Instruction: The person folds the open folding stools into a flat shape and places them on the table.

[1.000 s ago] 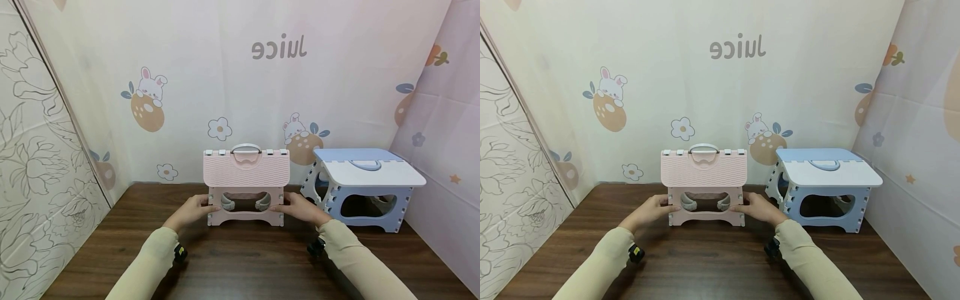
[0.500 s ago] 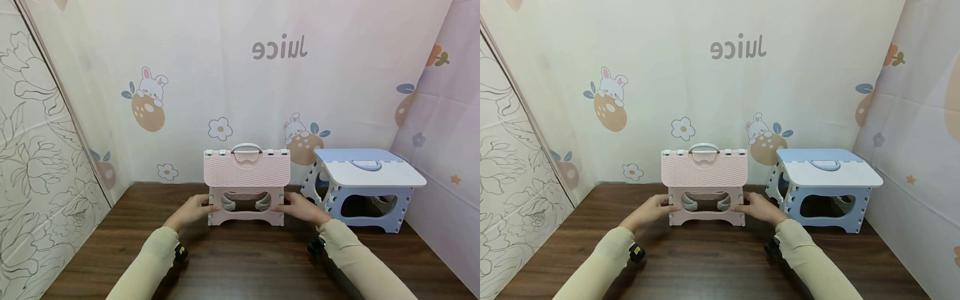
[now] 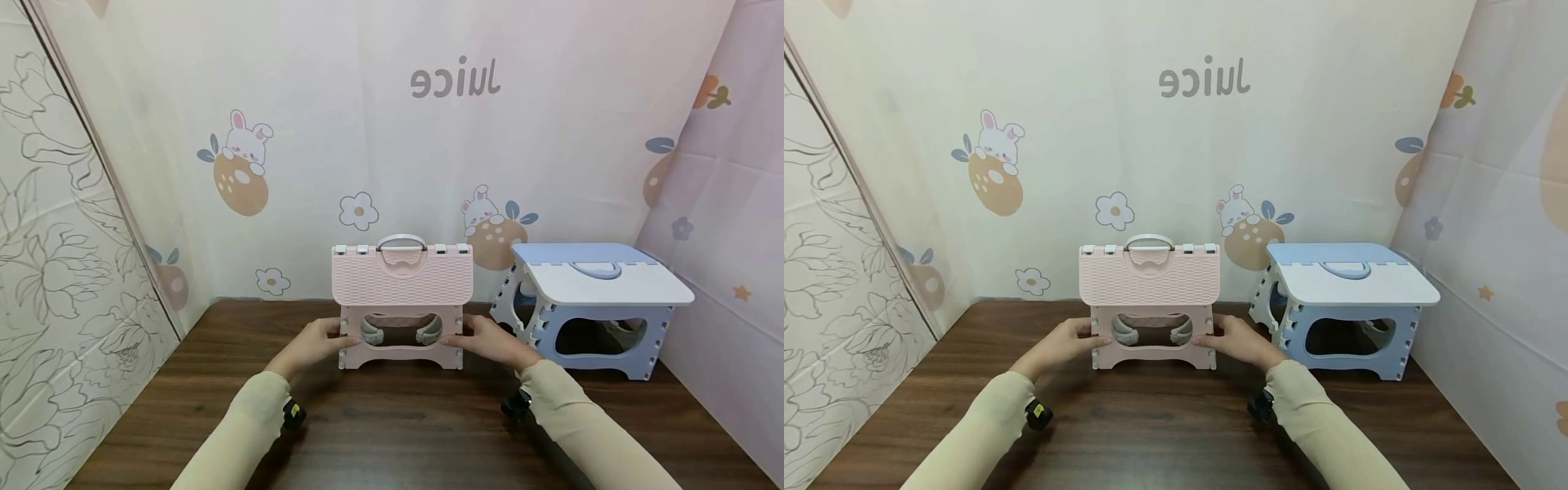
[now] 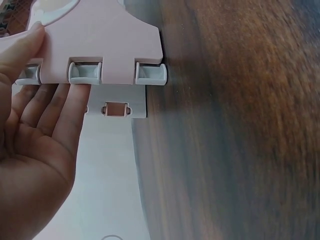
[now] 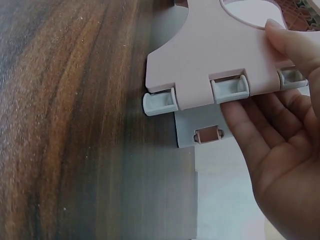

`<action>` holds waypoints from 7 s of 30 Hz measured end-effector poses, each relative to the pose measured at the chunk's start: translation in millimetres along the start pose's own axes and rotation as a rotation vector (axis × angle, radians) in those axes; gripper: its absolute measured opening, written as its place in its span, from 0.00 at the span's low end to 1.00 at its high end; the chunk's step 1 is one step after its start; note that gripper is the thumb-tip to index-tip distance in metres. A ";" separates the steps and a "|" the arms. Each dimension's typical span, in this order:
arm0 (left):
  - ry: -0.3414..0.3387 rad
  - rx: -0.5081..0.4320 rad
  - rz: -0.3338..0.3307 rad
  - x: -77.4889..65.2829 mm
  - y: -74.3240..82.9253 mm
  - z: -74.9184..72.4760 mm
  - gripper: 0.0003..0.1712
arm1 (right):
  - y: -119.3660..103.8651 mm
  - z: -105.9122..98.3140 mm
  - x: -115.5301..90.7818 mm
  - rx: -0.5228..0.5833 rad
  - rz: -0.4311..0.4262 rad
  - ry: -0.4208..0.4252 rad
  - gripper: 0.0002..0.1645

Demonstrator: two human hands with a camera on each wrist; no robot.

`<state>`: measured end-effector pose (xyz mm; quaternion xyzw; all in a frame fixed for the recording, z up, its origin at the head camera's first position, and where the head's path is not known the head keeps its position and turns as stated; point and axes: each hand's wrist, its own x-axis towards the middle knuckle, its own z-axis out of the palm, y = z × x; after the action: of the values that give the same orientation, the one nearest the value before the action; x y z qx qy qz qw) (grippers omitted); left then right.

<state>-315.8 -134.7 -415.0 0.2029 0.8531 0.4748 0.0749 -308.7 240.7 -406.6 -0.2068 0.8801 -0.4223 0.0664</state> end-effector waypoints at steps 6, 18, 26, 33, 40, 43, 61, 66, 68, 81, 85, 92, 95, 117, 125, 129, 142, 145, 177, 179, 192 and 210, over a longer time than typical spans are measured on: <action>0.004 0.011 0.002 -1.4 1.9 -1.6 0.25 | -3.3 -1.2 -4.4 -0.024 0.027 -0.012 0.43; 0.095 0.013 -0.011 -10.6 2.6 -13.1 0.29 | -7.3 -9.7 -13.5 0.057 0.144 -0.007 0.46; 0.112 -0.060 0.020 -10.8 1.9 -15.0 0.33 | -5.8 -10.6 -11.4 0.076 0.069 0.049 0.44; 0.088 -0.041 0.060 -7.7 5.3 -10.7 0.37 | -6.7 -10.6 -7.9 0.094 0.011 0.075 0.45; 0.072 -0.046 0.097 -6.4 6.2 -10.2 0.37 | -5.0 -10.1 -7.5 0.102 0.035 0.064 0.49; 0.066 -0.073 0.112 -6.5 5.9 -9.9 0.37 | -3.7 -9.4 -7.2 0.106 0.037 0.058 0.49; 0.101 -0.139 0.099 -0.6 8.4 -3.4 0.38 | -4.4 -5.0 -6.9 0.153 0.000 0.058 0.47; 0.087 -0.165 0.117 2.4 7.5 -3.0 0.38 | -3.7 -4.8 -6.1 0.173 -0.008 0.060 0.47; 0.087 -0.166 0.123 3.7 7.2 -2.6 0.38 | -3.5 -4.8 -5.9 0.173 -0.008 0.062 0.47; 0.105 -0.174 0.184 4.9 14.4 2.8 0.40 | -5.3 -3.1 -7.6 0.160 -0.005 0.084 0.46; 0.099 -0.182 0.166 4.8 14.4 2.5 0.40 | -5.9 -2.6 -8.1 0.152 0.003 0.084 0.46; 0.098 -0.190 0.123 3.9 14.1 2.2 0.39 | -6.0 -2.8 -7.3 0.153 -0.004 0.082 0.46; 0.102 -0.198 0.112 4.4 13.4 2.0 0.38 | -5.3 -3.2 -6.1 0.149 -0.011 0.078 0.46; 0.141 -0.189 0.042 4.0 17.9 1.7 0.33 | -10.0 -5.1 -7.8 0.147 0.015 0.090 0.46; 0.144 -0.208 0.023 5.6 16.9 1.5 0.30 | -7.2 -4.0 -5.0 0.128 0.015 0.114 0.46; 0.141 -0.218 0.011 6.2 16.9 0.8 0.31 | -7.9 -4.4 -4.7 0.133 0.024 0.117 0.45; 0.122 -0.228 -0.010 -7.7 45.2 -3.9 0.29 | -10.1 -4.7 -6.3 0.155 0.012 0.117 0.42; 0.138 -0.235 -0.004 -1.3 32.7 -1.4 0.29 | -9.4 -4.2 -5.6 0.148 0.011 0.120 0.41; 0.154 -0.232 -0.015 1.2 25.0 -0.3 0.26 | -9.9 -6.2 -3.2 0.137 0.061 0.133 0.33; 0.162 -0.220 -0.009 1.2 24.0 0.2 0.26 | -9.4 -6.2 -3.0 0.133 0.061 0.135 0.33; 0.179 -0.201 -0.014 3.8 18.5 1.6 0.24 | -9.3 -3.7 -3.1 0.138 0.039 0.140 0.31; 0.180 -0.211 -0.016 5.1 18.6 2.1 0.22 | -10.4 -5.3 -3.1 0.139 0.033 0.137 0.29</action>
<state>-314.7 -122.3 -400.1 0.1436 0.8032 0.5777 0.0227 -304.3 240.0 -395.4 -0.1576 0.8544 -0.4944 0.0270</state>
